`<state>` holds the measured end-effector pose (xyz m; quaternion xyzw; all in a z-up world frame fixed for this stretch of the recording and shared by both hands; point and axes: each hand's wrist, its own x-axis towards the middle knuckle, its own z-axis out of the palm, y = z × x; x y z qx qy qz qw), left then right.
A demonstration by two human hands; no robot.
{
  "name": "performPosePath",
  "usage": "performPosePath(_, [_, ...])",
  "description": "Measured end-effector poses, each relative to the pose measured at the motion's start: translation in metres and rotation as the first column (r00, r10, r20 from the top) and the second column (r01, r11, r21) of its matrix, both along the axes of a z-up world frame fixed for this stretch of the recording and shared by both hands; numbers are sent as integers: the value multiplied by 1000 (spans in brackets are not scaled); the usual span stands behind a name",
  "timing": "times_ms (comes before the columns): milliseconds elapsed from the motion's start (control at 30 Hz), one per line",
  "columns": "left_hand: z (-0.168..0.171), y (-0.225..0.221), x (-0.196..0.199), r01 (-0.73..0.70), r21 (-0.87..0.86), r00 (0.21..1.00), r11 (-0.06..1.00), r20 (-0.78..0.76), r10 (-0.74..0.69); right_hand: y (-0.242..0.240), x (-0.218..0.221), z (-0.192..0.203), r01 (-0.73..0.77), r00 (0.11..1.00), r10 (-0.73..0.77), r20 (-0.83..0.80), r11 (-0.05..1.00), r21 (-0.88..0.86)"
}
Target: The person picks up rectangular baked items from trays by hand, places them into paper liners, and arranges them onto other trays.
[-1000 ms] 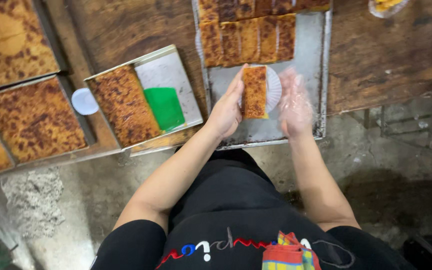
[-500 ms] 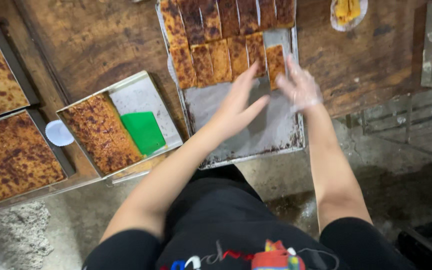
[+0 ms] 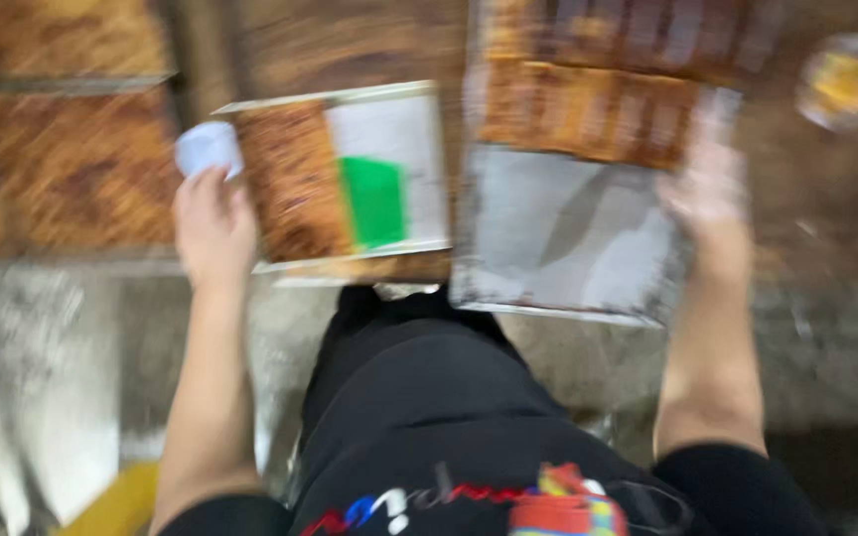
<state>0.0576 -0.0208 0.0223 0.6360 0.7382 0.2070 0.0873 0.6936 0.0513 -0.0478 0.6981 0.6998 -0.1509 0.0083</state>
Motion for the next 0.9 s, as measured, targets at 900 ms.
performPosePath(900, [16,36,-133,211,253,862,944,407,-302,-3,-406,12,246,877,-155,-454,958,148])
